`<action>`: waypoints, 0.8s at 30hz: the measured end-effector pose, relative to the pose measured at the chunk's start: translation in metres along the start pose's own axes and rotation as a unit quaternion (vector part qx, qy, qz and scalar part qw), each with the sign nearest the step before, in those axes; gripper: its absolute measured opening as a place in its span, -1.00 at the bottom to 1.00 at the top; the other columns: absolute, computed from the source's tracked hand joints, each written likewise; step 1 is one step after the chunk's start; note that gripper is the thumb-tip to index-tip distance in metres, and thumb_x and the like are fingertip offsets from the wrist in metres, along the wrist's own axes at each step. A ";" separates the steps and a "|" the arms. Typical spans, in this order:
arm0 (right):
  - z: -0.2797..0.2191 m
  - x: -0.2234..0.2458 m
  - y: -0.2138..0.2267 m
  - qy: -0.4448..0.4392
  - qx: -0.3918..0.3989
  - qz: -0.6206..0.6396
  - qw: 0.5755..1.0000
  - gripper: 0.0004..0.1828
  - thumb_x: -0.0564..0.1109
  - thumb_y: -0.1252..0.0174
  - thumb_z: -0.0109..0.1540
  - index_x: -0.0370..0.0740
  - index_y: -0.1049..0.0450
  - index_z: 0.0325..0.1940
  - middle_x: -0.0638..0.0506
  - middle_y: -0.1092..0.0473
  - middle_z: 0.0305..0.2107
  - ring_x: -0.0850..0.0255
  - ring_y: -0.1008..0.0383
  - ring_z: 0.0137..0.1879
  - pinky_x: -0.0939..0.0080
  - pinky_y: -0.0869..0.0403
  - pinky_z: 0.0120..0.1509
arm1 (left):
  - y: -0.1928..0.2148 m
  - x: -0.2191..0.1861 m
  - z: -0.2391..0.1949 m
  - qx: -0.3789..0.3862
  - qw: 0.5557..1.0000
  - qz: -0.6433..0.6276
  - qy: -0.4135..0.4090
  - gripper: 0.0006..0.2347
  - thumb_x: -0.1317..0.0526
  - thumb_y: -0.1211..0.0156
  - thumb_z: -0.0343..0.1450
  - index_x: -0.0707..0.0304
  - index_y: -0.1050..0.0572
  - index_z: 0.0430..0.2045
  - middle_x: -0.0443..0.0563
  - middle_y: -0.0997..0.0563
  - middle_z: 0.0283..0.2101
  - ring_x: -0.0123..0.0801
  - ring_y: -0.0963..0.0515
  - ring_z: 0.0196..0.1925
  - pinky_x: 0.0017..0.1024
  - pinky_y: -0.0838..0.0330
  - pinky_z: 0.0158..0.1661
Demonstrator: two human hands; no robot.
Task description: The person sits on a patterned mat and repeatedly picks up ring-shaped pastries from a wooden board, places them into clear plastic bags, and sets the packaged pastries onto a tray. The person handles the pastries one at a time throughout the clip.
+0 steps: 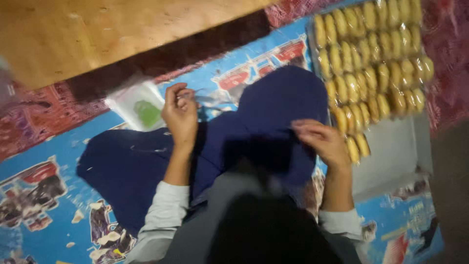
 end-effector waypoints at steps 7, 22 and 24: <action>0.040 0.187 -0.208 0.232 0.173 -0.029 0.957 -0.60 -0.29 -0.17 0.35 -0.16 -0.46 0.29 -0.14 -0.46 0.23 -0.01 -0.55 0.36 0.14 -0.51 0.45 | 0.026 -0.053 -0.001 -0.079 0.976 0.150 -0.139 -0.85 0.41 -0.26 0.51 0.34 -0.52 -0.07 0.07 -0.69 -0.25 -0.45 -0.66 -0.33 -0.49 -0.54 -0.27; 0.134 0.322 -0.417 0.229 0.457 0.012 0.859 -0.79 -0.11 -0.22 0.34 -0.28 -0.70 -0.14 -0.13 -0.64 -0.37 0.05 -0.62 -0.22 0.13 -0.59 -0.04 | 0.207 -0.007 0.147 -0.088 0.792 -0.596 -0.099 -0.77 0.45 -0.17 0.48 0.18 -0.44 -0.03 0.10 -0.50 0.11 -0.18 -0.57 0.16 0.11 -0.31 0.37; 0.198 0.359 -0.434 0.228 0.321 0.073 0.916 -0.66 0.01 -0.30 0.35 -0.33 -0.61 0.03 -0.21 -0.57 -0.31 0.07 -0.52 -0.17 0.08 -0.47 -0.08 | 0.246 -0.008 0.159 -0.120 0.750 -0.641 -0.109 -0.83 0.39 -0.15 0.47 0.18 -0.46 -0.09 0.08 -0.54 0.02 -0.19 -0.58 0.12 0.16 -0.35 0.37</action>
Point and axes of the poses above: each hand's wrist, its own z-axis towards the middle knuckle, its own y-axis out of the back of the hand, x = y × z, the point moved 8 cm from there along z, towards the middle knuckle
